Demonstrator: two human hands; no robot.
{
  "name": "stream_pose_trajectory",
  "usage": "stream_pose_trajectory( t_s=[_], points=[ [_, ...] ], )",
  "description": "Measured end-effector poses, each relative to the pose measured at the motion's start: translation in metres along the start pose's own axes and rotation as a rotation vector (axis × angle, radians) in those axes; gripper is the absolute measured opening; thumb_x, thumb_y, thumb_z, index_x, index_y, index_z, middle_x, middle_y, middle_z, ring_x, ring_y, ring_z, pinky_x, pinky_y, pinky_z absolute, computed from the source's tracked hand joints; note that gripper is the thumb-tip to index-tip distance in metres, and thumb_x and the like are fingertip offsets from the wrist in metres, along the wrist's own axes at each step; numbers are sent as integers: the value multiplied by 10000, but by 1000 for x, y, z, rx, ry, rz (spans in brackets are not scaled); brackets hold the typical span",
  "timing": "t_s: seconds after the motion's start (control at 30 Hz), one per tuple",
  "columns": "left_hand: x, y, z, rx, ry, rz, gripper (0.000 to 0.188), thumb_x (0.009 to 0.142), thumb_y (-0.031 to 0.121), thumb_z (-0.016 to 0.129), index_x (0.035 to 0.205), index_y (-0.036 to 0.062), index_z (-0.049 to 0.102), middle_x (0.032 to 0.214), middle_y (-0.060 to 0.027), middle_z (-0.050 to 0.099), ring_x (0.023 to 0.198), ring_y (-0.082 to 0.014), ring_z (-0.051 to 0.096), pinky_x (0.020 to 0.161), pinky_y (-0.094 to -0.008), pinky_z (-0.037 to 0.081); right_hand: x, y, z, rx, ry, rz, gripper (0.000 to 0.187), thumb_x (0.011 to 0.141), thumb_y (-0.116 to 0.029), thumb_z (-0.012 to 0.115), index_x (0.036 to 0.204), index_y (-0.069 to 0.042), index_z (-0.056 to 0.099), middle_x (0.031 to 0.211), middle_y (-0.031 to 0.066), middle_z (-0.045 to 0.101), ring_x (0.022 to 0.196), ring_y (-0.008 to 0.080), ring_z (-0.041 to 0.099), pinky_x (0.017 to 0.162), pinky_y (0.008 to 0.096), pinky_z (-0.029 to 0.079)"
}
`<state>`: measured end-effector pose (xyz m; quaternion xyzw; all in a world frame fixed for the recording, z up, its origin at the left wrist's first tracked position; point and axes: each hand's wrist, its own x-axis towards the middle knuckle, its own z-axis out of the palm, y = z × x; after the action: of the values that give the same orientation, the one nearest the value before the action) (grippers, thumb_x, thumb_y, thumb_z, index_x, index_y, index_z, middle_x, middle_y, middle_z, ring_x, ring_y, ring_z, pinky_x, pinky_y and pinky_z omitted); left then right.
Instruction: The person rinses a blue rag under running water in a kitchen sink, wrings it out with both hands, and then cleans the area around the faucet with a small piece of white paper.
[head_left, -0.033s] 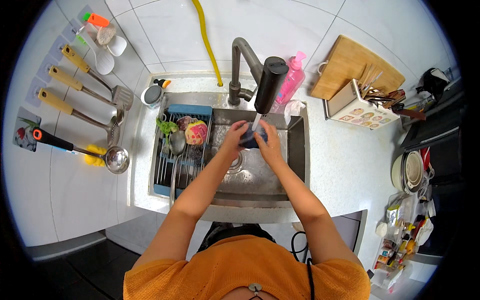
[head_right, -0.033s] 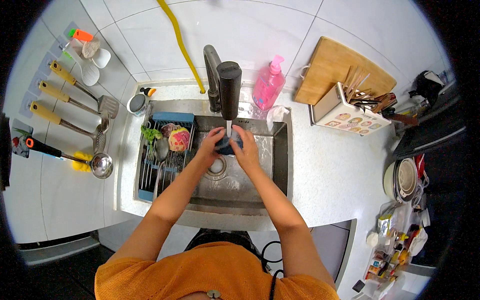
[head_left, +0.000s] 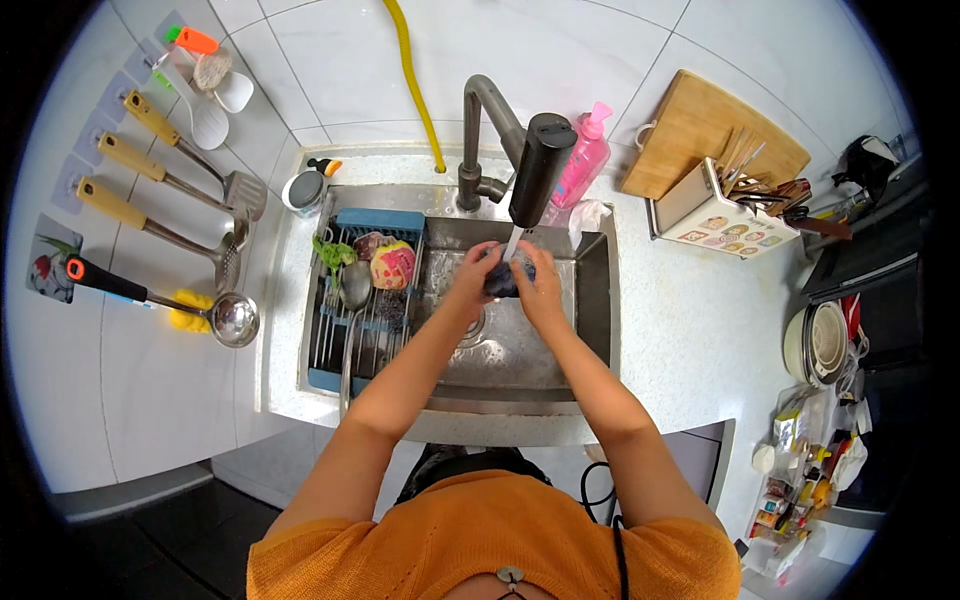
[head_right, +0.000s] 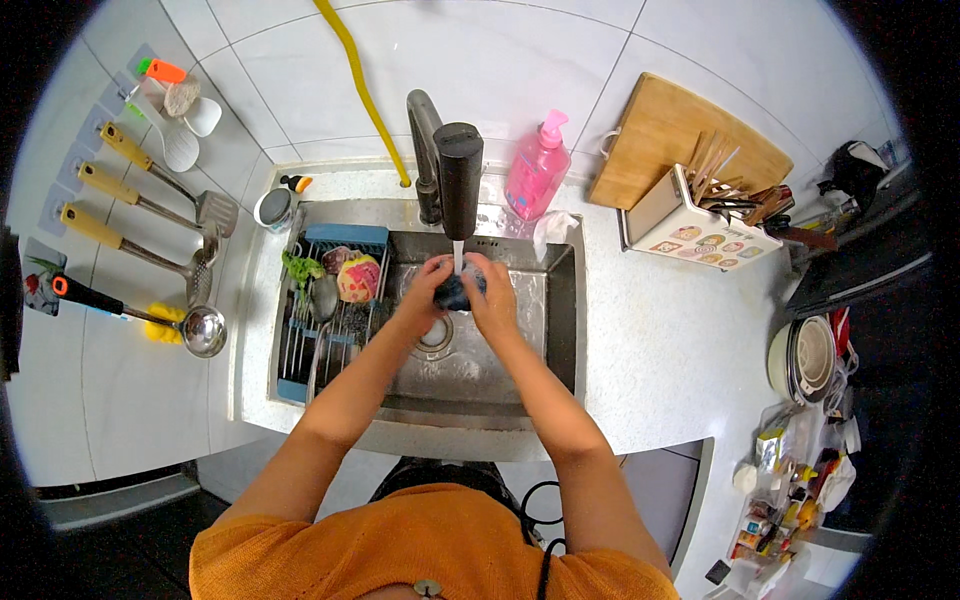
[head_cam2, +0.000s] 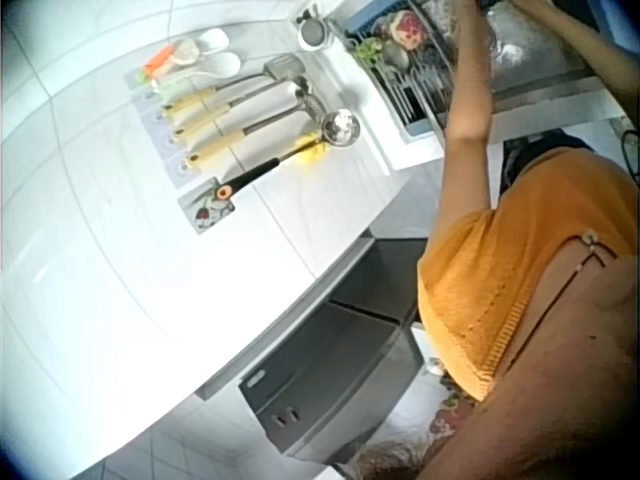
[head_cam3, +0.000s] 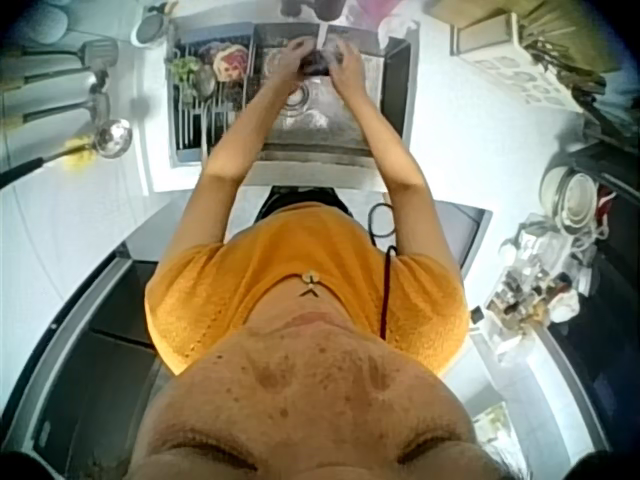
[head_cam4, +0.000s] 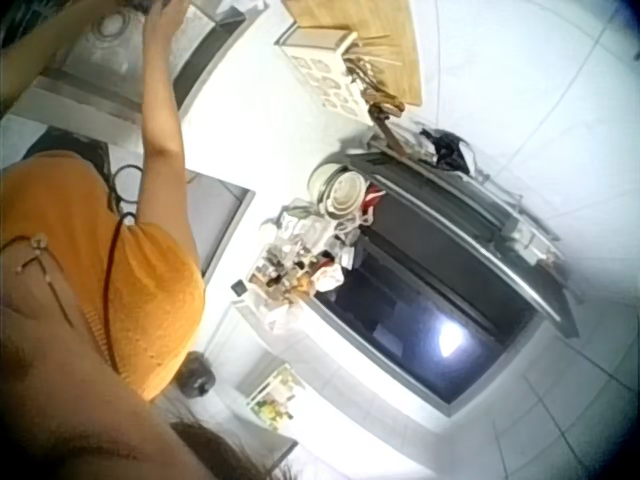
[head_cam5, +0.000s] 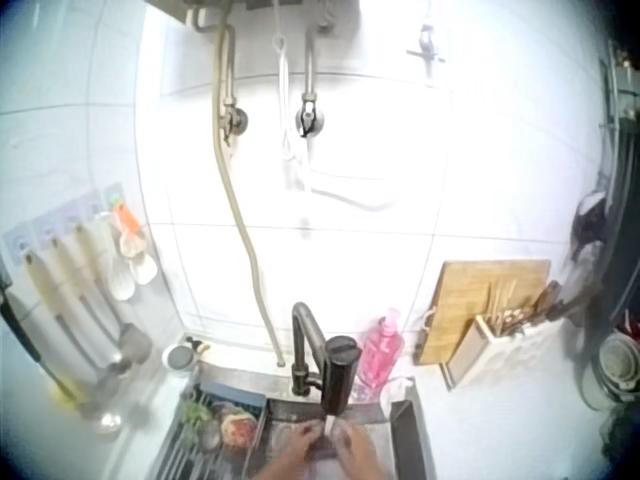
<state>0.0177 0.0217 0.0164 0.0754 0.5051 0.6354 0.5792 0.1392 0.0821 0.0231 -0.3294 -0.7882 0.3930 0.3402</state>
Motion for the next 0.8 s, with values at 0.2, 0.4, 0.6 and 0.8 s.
stream_pose_trajectory(
  t_s=[0.2, 0.4, 0.6, 0.8],
  points=[
    [19, -19, -2, -156, 46, 250, 200, 849, 259, 504, 1017, 150, 510, 876, -7, 541, 750, -136, 535, 630, -291, 462, -6, -16, 19, -82, 193, -132, 375, 811, -221, 551, 1141, -72, 455, 1069, 159, 466, 990, 324, 470, 832, 380, 392],
    [20, -17, 4, -317, 90, 227, 81, 826, 166, 459, 813, 97, 499, 734, -11, 489, 663, -137, 506, 578, -290, 439, -19, -25, 21, -47, 136, -124, 299, 825, -264, 538, 1029, -53, 484, 975, 161, 473, 911, 356, 500, 771, 388, 413],
    [19, -19, 9, -125, 237, 330, 133, 803, 159, 472, 727, 58, 512, 673, -7, 481, 613, -118, 472, 543, -276, 396, -7, -13, 30, 81, 154, 153, 270, 854, -281, 495, 915, -18, 513, 778, 155, 519, 791, 325, 534, 696, 358, 415],
    [23, -23, 8, 237, 341, 616, 183, 798, 172, 497, 719, 8, 515, 668, -34, 501, 600, -115, 442, 557, -280, 377, 5, -3, 45, 680, 240, 630, 237, 838, -303, 510, 840, -69, 544, 694, 33, 537, 610, 192, 519, 559, 338, 405]
  ],
)
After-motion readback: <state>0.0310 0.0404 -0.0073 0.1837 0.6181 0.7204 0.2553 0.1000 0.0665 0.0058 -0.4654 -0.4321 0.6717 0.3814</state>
